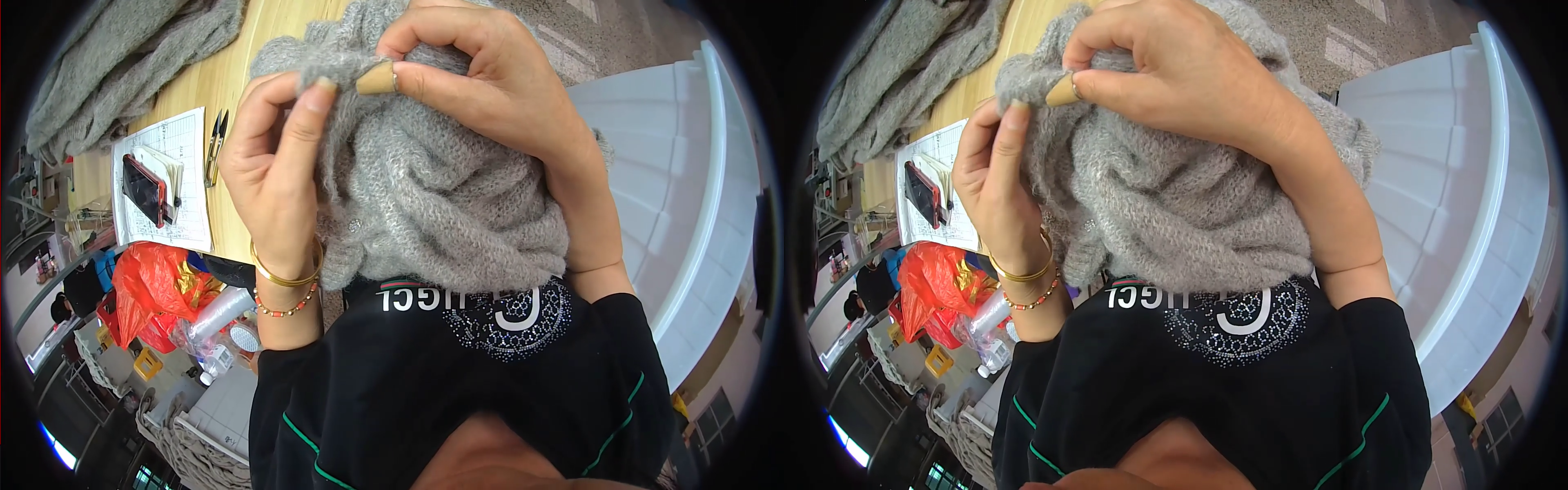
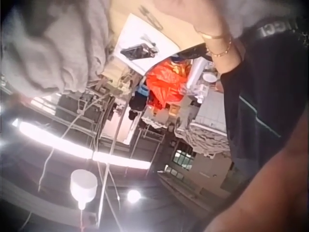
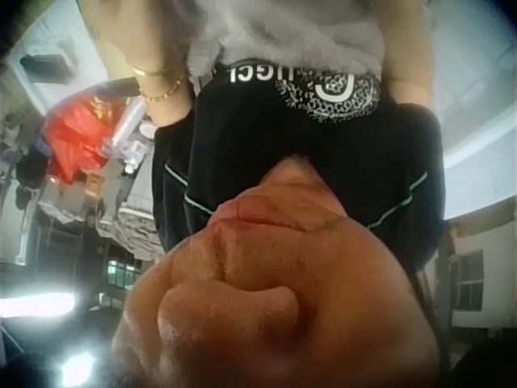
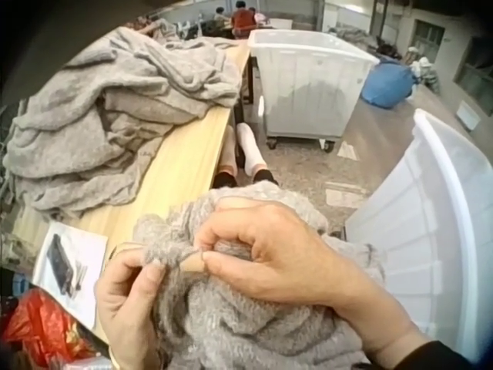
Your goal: Finishing or repairing a gray knit sweater using a needle and thread.
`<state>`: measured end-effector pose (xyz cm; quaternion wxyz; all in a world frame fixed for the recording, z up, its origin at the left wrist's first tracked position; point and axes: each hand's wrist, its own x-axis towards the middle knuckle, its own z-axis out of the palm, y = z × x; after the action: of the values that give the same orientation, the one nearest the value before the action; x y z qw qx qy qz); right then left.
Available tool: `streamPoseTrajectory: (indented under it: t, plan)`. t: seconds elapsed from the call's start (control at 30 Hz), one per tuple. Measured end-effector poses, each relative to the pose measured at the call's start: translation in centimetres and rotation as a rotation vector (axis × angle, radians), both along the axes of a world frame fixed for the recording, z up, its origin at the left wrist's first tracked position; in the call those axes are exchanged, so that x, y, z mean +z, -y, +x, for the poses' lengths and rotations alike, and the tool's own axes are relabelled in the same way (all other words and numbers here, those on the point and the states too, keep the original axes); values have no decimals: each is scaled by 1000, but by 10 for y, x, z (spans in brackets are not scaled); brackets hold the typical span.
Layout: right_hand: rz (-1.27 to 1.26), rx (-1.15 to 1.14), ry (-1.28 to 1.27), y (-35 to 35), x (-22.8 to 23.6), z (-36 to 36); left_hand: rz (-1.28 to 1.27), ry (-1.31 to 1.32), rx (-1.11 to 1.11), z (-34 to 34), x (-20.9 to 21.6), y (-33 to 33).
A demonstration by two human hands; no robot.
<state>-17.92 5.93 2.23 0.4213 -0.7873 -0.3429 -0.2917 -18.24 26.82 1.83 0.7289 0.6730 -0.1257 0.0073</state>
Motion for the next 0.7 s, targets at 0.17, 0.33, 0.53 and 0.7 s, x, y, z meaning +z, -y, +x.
streamPoseTrajectory:
  t: [0.17, 0.33, 0.53, 0.7]
  plan:
    - [8, 36, 7, -1, -3, 3, -597, -353, -277, 8, -4, -16]
    - [64, 92, 51, -3, -12, 9, -796, -730, -152, 7, 0, -9]
    - [234, 213, 39, 6, -18, 14, -451, -171, -120, 10, -13, -11]
    - [211, 243, 45, 3, -20, 15, -620, -227, -350, 19, -20, -25]
